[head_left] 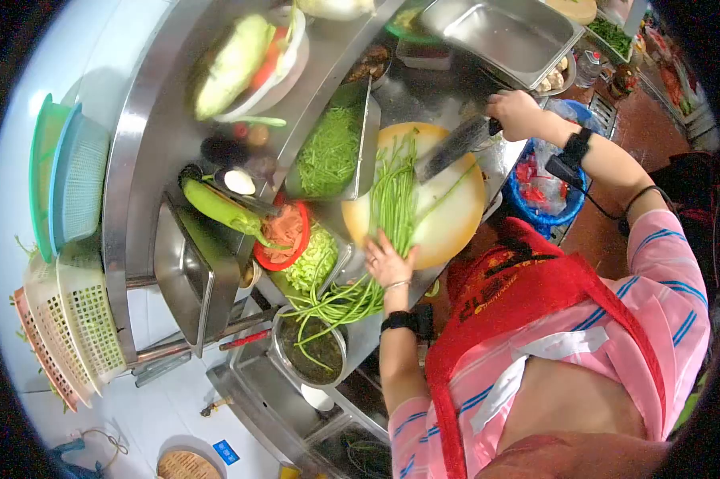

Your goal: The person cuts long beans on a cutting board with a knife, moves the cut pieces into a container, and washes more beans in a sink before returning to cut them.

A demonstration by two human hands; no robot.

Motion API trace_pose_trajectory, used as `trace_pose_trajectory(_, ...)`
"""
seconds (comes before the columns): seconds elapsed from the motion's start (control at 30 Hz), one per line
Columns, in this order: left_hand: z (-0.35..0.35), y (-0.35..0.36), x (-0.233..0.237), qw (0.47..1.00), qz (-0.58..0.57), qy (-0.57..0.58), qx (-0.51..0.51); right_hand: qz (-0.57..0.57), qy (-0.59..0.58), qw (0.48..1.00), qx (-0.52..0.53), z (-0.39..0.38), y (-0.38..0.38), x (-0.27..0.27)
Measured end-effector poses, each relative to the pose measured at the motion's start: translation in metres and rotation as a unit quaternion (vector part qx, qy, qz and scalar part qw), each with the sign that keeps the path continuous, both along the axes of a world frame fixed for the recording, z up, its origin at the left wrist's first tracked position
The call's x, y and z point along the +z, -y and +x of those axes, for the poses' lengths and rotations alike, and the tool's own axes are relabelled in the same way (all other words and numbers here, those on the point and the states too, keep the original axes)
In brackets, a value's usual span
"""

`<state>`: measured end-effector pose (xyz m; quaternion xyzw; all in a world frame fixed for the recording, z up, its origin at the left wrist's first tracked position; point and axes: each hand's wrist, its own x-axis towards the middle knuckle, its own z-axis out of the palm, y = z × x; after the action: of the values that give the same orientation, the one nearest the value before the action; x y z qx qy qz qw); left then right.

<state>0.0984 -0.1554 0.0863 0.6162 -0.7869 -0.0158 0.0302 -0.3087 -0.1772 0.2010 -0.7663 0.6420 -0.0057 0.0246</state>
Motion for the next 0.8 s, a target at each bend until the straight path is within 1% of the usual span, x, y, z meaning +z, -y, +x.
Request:
trace_pose_trajectory(0.03, -0.004, 0.001, 0.009, 1.0, 0.002, 0.009, -0.009, 0.001, -0.002, 1.0, -0.003, -0.003, -0.011, 0.005)
trace_pose_trajectory(0.07, -0.011, 0.006, 0.014, 0.999, -0.008, -0.012, -0.034, 0.03, 0.068, 0.995, -0.065, -0.006, -0.025, 0.007)
trace_pose_trajectory(0.1, -0.02, 0.011, 0.019, 0.999, -0.006, -0.014, -0.035, 0.058, 0.138, 0.981, -0.126, -0.008, -0.036, 0.006)
trace_pose_trajectory(0.17, -0.043, 0.025, 0.029, 0.997, 0.04, 0.02, -0.058, 0.129, 0.282, 0.933, -0.185, -0.011, -0.052, -0.009)
trace_pose_trajectory(0.2, -0.052, 0.033, 0.028, 0.997, 0.044, 0.017, -0.06, 0.12, 0.324, 0.923, -0.168, -0.009, -0.058, -0.02)
trace_pose_trajectory(0.23, -0.061, 0.041, 0.027, 0.997, 0.043, 0.016, -0.062, 0.106, 0.379, 0.897, -0.203, 0.0, -0.068, -0.018)
trace_pose_trajectory(0.3, -0.075, 0.054, 0.022, 0.996, 0.084, -0.008, 0.021, 0.1, 0.456, 0.853, -0.235, 0.012, -0.08, -0.032)
trace_pose_trajectory(0.33, -0.077, 0.057, 0.018, 0.998, 0.053, -0.013, 0.041, 0.108, 0.47, 0.836, -0.262, 0.021, -0.087, -0.025)
trace_pose_trajectory(0.37, -0.078, 0.059, 0.014, 0.998, 0.051, -0.012, 0.037, 0.115, 0.485, 0.818, -0.288, 0.027, -0.091, -0.017)
trace_pose_trajectory(0.4, -0.078, 0.06, 0.009, 0.998, 0.041, -0.018, 0.041, 0.092, 0.481, 0.825, -0.28, 0.024, -0.092, -0.036)
trace_pose_trajectory(0.43, -0.078, 0.059, 0.007, 0.998, 0.031, -0.023, 0.047, 0.066, 0.48, 0.832, -0.269, 0.028, -0.094, -0.039)
trace_pose_trajectory(0.47, -0.075, 0.056, 0.0, 0.999, -0.035, -0.031, 0.024, 0.084, 0.459, 0.841, -0.273, 0.028, -0.097, -0.039)
trace_pose_trajectory(0.53, -0.074, 0.055, -0.008, 0.998, -0.044, -0.032, 0.006, 0.102, 0.441, 0.847, -0.279, 0.034, -0.1, -0.037)
trace_pose_trajectory(0.6, -0.073, 0.051, -0.013, 0.997, -0.062, -0.025, -0.024, 0.122, 0.392, 0.872, -0.267, 0.04, -0.1, -0.034)
trace_pose_trajectory(0.63, -0.074, 0.048, -0.01, 0.998, -0.062, -0.025, -0.023, 0.122, 0.392, 0.872, -0.266, 0.041, -0.098, -0.042)
trace_pose_trajectory(0.7, -0.076, 0.043, -0.006, 0.999, -0.041, -0.007, -0.033, 0.051, 0.298, 0.935, -0.187, 0.045, -0.091, -0.065)
trace_pose_trajectory(0.8, -0.074, 0.035, -0.01, 0.997, -0.059, -0.004, -0.045, 0.032, 0.261, 0.953, -0.15, 0.056, -0.08, -0.065)
